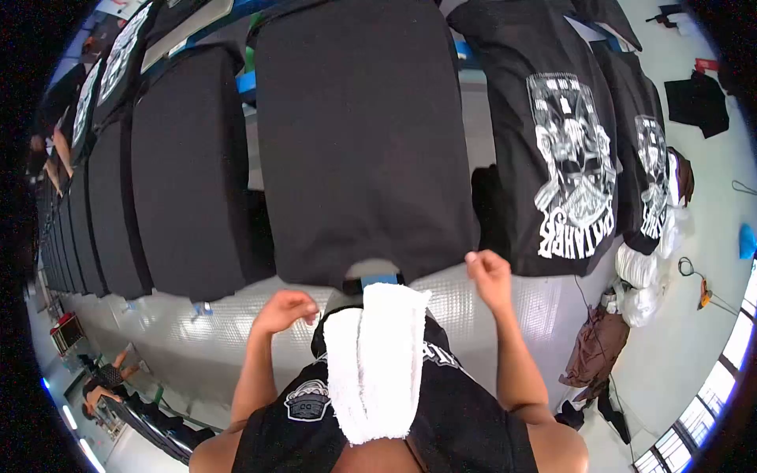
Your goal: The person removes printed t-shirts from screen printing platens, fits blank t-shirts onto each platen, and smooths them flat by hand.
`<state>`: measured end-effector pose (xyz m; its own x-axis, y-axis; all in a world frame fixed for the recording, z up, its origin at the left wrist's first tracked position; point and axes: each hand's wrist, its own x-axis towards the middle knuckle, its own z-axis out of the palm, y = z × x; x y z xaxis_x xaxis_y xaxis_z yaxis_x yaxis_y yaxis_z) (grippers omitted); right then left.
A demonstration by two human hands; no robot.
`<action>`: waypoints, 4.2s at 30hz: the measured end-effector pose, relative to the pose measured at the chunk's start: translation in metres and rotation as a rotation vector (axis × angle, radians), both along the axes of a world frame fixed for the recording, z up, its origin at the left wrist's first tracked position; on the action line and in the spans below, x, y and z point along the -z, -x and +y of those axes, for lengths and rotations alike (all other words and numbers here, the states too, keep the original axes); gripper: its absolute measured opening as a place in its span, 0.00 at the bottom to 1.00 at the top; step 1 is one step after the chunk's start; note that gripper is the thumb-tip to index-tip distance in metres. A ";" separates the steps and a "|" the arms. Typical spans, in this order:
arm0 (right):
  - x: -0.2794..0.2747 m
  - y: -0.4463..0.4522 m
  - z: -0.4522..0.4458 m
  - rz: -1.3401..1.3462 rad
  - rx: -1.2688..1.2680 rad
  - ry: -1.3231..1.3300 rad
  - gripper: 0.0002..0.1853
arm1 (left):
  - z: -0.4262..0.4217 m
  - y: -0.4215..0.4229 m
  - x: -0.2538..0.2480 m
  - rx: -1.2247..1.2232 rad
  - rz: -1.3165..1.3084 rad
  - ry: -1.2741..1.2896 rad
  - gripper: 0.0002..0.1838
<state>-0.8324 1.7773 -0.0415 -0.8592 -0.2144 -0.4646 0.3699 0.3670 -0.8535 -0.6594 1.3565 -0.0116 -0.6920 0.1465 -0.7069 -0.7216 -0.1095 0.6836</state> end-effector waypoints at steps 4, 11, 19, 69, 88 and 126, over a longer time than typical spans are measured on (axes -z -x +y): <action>0.037 -0.089 -0.016 -0.198 0.002 0.094 0.16 | 0.056 -0.065 0.083 -0.306 0.012 0.006 0.16; 0.054 -0.083 -0.076 -0.320 0.192 0.357 0.18 | 0.093 -0.031 0.098 -0.831 0.187 -0.199 0.14; 0.054 -0.098 -0.050 -0.110 0.183 0.476 0.14 | 0.106 -0.052 0.094 -0.823 0.435 -0.147 0.10; 0.106 -0.135 -0.007 -0.173 0.100 0.281 0.17 | 0.138 -0.097 0.145 -0.916 0.357 -0.168 0.12; 0.100 -0.021 -0.015 -0.805 0.679 0.664 0.28 | -0.004 -0.061 0.148 -1.116 -0.104 -0.423 0.27; 0.063 -0.050 -0.004 0.698 0.075 -0.519 0.20 | 0.011 -0.071 0.094 -0.441 0.700 1.145 0.16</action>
<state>-0.7825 1.7732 -0.1045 -0.9873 -0.0526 0.1498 -0.1358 0.7682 -0.6257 -0.5881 1.3677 -0.1059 -0.7823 -0.5834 0.2184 -0.2533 0.6181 0.7441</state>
